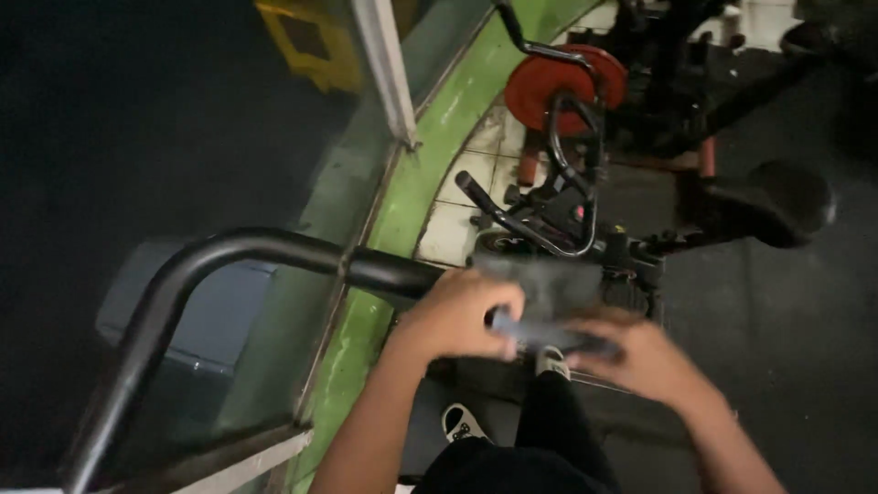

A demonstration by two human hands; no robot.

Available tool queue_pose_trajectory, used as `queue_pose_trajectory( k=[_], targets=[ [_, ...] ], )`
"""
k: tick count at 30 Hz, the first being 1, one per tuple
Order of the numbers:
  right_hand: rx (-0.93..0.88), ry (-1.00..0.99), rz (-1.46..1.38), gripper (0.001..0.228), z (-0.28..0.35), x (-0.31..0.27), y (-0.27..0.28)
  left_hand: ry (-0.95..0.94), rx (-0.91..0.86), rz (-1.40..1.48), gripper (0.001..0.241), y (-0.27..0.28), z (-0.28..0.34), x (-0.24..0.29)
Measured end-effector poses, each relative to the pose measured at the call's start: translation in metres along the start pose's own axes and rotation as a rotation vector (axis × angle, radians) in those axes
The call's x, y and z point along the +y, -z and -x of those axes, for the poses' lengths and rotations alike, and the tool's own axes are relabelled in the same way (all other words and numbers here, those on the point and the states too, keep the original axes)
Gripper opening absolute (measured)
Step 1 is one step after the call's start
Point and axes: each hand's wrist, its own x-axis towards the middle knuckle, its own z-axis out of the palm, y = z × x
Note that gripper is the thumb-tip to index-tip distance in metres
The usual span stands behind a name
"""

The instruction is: Wiping down various gym machines and equipment including an exercise bike, treadmill, and cables using a grey cloth.

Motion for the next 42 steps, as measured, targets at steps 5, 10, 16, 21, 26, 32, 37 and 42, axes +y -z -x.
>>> queue_pose_trajectory(
  k=[5,10,16,21,26,32,37,42],
  targets=[
    [0.375,0.353,0.118,0.066,-0.019,0.024,-0.041,0.04,0.265,-0.196,0.066,-0.038,-0.013,0.011],
    [0.499,0.419,0.219,0.079,-0.041,0.039,-0.066,0.123,0.164,-0.66,0.069,-0.076,-0.048,0.002],
    [0.295,0.291,0.318,0.098,-0.03,0.057,-0.056,0.081,0.05,-0.651,0.067,-0.111,-0.066,-0.018],
    [0.381,0.341,0.222,0.084,-0.017,0.139,-0.072,0.0,0.089,-0.653,0.059,-0.149,-0.099,0.002],
    [0.324,0.259,0.276,0.079,-0.004,0.109,-0.059,-0.036,0.112,-0.573,0.056,-0.153,-0.094,-0.009],
    [0.442,0.399,0.391,0.078,-0.02,0.059,-0.064,-0.009,0.195,-0.552,0.059,-0.112,-0.062,-0.021],
    [0.385,0.468,0.346,0.081,-0.047,-0.014,-0.073,0.062,0.224,-0.743,0.051,-0.047,-0.009,-0.019],
    [0.509,0.633,0.29,0.083,-0.078,-0.049,-0.092,0.05,0.598,-0.681,0.064,-0.022,0.03,-0.034]
  ],
)
